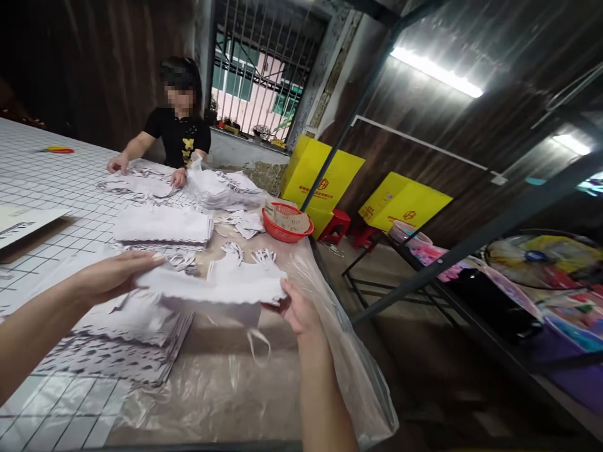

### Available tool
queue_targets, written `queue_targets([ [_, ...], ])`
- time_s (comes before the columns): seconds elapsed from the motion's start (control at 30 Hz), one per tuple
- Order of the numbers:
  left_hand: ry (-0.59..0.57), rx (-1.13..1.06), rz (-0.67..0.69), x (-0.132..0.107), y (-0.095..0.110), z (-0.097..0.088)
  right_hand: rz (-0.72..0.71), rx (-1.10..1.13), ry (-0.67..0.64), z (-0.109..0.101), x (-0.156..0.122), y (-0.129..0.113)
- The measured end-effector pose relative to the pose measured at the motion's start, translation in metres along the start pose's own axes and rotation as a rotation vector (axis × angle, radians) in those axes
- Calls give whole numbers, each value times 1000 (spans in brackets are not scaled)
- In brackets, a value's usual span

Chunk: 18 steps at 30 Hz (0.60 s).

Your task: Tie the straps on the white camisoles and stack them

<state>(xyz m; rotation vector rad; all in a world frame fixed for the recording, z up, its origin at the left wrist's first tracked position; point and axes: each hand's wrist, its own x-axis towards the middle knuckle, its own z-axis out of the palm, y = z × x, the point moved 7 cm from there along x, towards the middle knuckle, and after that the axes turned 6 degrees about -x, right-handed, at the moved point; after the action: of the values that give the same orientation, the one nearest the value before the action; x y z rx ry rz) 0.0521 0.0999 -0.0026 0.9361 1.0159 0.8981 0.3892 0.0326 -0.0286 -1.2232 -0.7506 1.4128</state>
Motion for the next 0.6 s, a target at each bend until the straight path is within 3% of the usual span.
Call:
queue_targets([
  [0.07,-10,-66,-55,50,19,34,-32,-34,121,-20,45,-29],
  [0.17,116,-115,-39,119,46,67,-142,-80,341,-46,105,-76],
  [0.27,172,-64,-92,170,45,90,-167,-90,418,-60,147,-91],
  [0.33,204,-10,-169,192,25,95,-127,-121,460,-72,163,-78],
  [0.5,219,125,-371,213,-51,89,83,-261,549,-103,172,-4],
  [0.6,208,181,-399,217,-66,86,133,-334,579,-110,172,12],
])
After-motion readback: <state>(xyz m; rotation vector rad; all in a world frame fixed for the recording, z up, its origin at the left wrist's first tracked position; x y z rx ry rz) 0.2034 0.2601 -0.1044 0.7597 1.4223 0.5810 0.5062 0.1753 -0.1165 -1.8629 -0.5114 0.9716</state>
